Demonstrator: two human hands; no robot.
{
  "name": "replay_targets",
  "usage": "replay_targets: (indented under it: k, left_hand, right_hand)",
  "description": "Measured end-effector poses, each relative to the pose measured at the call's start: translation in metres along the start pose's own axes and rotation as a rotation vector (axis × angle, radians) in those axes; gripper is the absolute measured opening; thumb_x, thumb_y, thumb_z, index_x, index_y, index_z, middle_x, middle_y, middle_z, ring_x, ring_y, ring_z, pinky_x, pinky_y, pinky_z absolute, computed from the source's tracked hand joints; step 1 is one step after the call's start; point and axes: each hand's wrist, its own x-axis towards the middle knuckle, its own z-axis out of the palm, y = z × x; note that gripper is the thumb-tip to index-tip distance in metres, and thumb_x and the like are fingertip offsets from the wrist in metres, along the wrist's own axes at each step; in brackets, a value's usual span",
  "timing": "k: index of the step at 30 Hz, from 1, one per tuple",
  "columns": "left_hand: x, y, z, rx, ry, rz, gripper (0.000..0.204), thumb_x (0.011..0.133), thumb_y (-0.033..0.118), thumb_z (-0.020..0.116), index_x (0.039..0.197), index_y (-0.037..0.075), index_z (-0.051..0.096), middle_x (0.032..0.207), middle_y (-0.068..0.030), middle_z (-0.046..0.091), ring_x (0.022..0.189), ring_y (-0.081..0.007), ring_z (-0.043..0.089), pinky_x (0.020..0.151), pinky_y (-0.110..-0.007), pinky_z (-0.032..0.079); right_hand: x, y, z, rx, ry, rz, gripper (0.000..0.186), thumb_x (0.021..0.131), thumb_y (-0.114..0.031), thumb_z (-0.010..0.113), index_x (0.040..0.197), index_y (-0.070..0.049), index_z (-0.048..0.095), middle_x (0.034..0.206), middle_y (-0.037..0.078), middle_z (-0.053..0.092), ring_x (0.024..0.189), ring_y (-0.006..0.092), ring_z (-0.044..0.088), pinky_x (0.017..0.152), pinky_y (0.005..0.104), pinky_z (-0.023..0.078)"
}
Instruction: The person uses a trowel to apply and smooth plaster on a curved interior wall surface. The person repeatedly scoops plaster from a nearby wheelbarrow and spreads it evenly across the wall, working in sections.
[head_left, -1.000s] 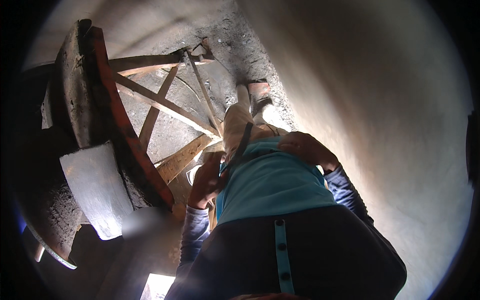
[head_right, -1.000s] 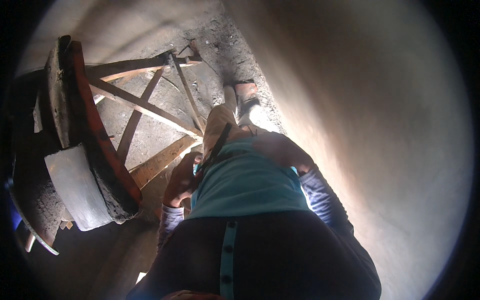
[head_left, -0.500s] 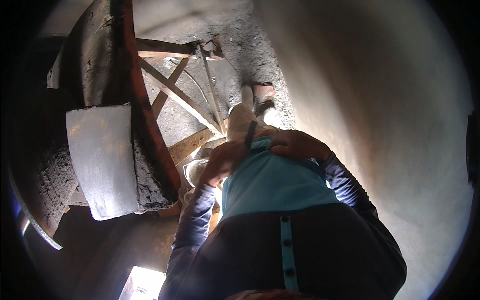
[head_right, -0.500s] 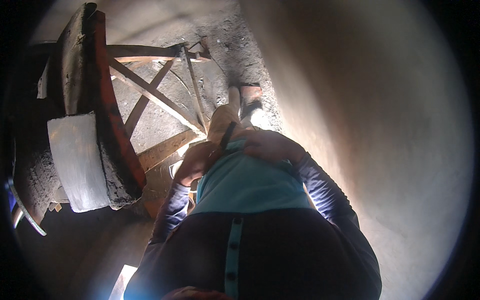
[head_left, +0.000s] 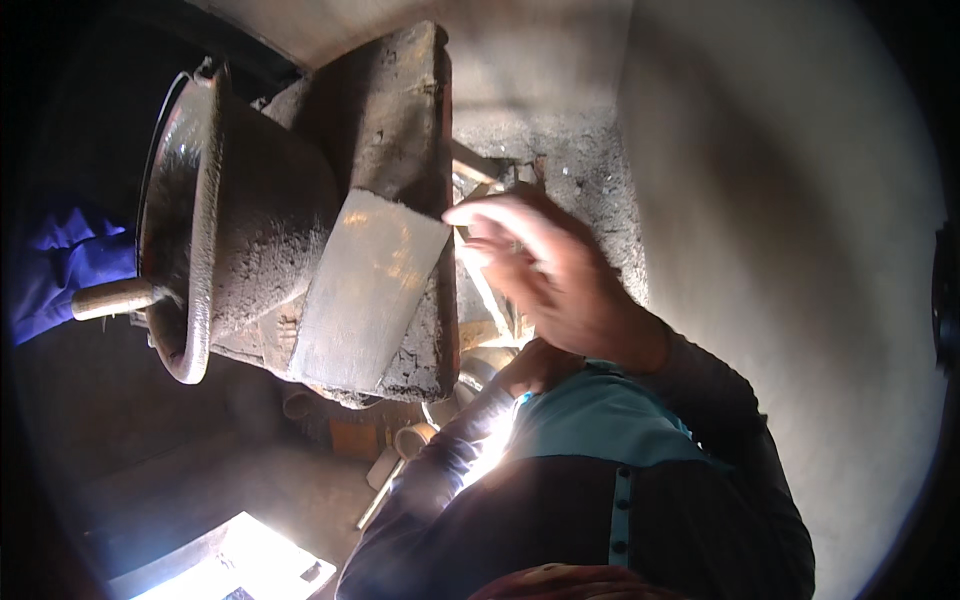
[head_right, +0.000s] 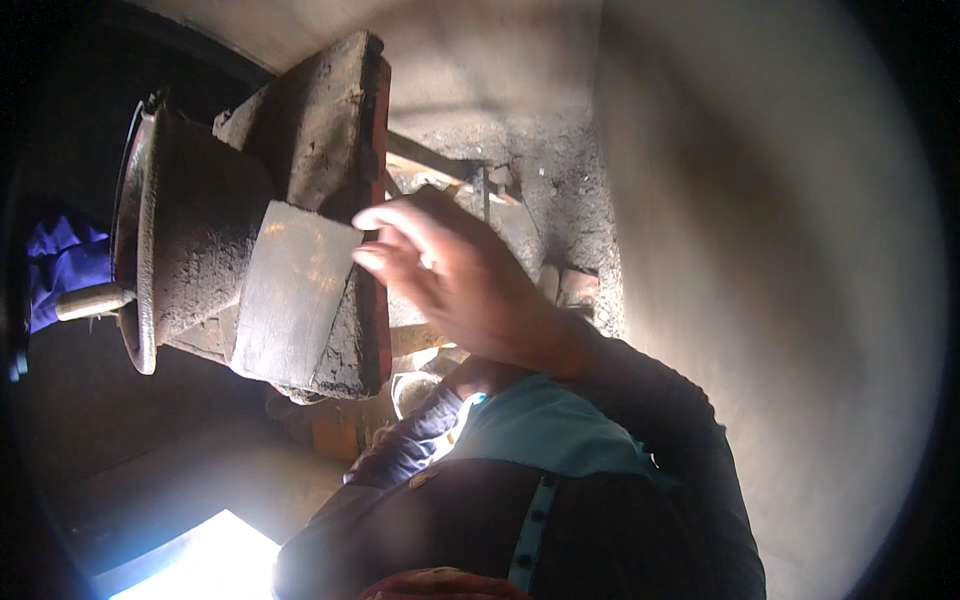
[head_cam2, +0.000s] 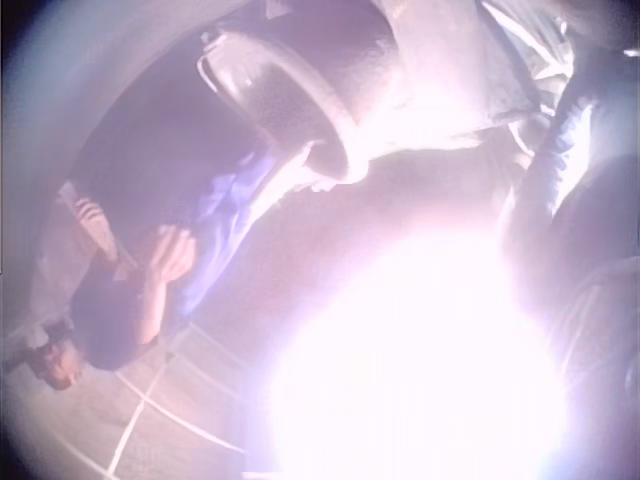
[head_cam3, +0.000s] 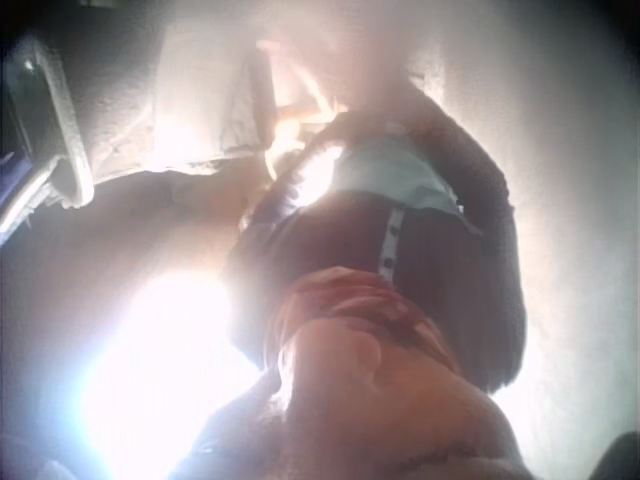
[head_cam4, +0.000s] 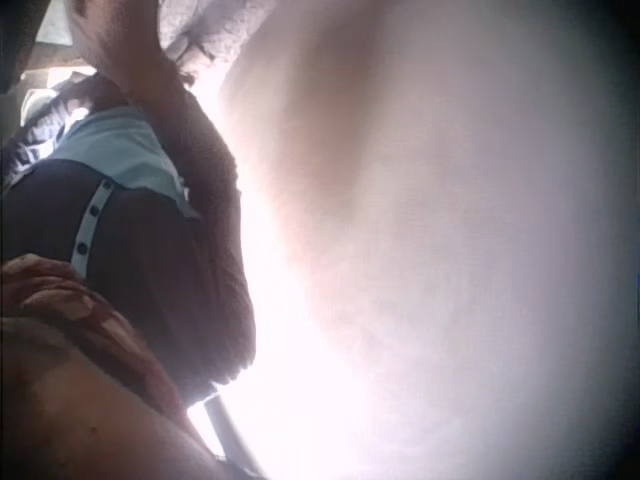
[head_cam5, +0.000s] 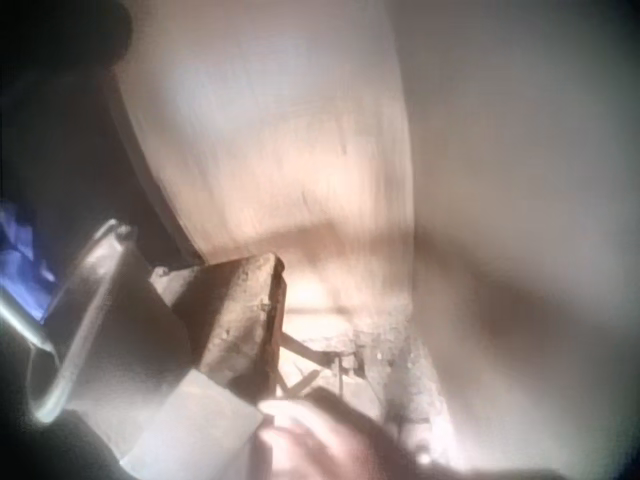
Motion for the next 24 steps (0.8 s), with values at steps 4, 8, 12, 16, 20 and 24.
replay_targets:
  k: [4,8,12,16,20,24]
  left_hand:
    - [0.001,0.000,0.007,-0.091,0.030,-0.001,0.030,0.104,0.026,0.054,0.120,0.003,0.063,0.107,-0.0128,0.069,0.102,-0.0266,0.068,0.095,-0.043,0.053]
    - [0.007,0.010,0.013,-0.242,0.064,-0.009,0.032,0.105,0.027,0.052,0.123,0.002,0.061,0.108,-0.0130,0.069,0.102,-0.0258,0.067,0.096,-0.043,0.052]
    - [0.003,0.023,0.001,-0.411,0.091,-0.011,0.035,0.106,0.028,0.050,0.126,0.001,0.060,0.109,-0.0132,0.068,0.102,-0.0251,0.067,0.097,-0.044,0.052]
    - [0.021,0.038,-0.020,-0.643,0.061,0.054,0.038,0.108,0.029,0.048,0.130,0.000,0.058,0.110,-0.0134,0.068,0.103,-0.0243,0.067,0.098,-0.044,0.052]
    - [0.064,0.045,-0.036,-0.754,-0.100,0.031,0.052,0.109,0.042,0.045,0.138,-0.001,0.054,0.123,-0.0163,0.064,0.109,-0.0240,0.064,0.100,-0.043,0.052]
    - [0.096,0.100,-0.026,-0.824,-0.256,-0.071,0.044,0.109,0.031,0.045,0.137,-0.002,0.055,0.123,-0.0120,0.066,0.107,-0.0166,0.063,0.093,-0.034,0.052]
  right_hand:
    - [0.026,0.001,0.022,0.186,-0.090,0.174,0.022,0.097,-0.014,0.072,0.116,-0.004,0.064,0.086,0.002,0.056,0.075,0.0109,0.057,0.066,0.0278,0.050]
    - [0.031,0.012,0.022,0.205,-0.097,0.183,0.018,0.099,-0.016,0.070,0.107,-0.004,0.062,0.088,0.005,0.063,0.079,0.0123,0.062,0.068,0.0296,0.053]
    - [0.016,0.003,0.002,0.396,-0.166,0.133,0.022,0.099,-0.016,0.069,0.109,0.002,0.061,0.095,0.014,0.070,0.082,0.0192,0.068,0.075,0.0334,0.054]
    - [-0.010,0.008,-0.067,0.467,-0.105,0.252,0.024,0.099,-0.018,0.068,0.113,-0.001,0.058,0.104,0.007,0.063,0.090,0.0125,0.061,0.080,0.0297,0.051]
    - [-0.051,0.045,-0.142,0.307,-0.015,0.539,0.027,0.099,-0.025,0.068,0.113,-0.003,0.064,0.101,0.005,0.063,0.097,0.0142,0.061,0.086,0.0328,0.050]
    - [-0.102,0.104,-0.183,0.251,0.033,0.727,0.031,0.100,-0.029,0.067,0.116,-0.002,0.064,0.101,0.006,0.065,0.097,0.0145,0.062,0.089,0.0326,0.050]
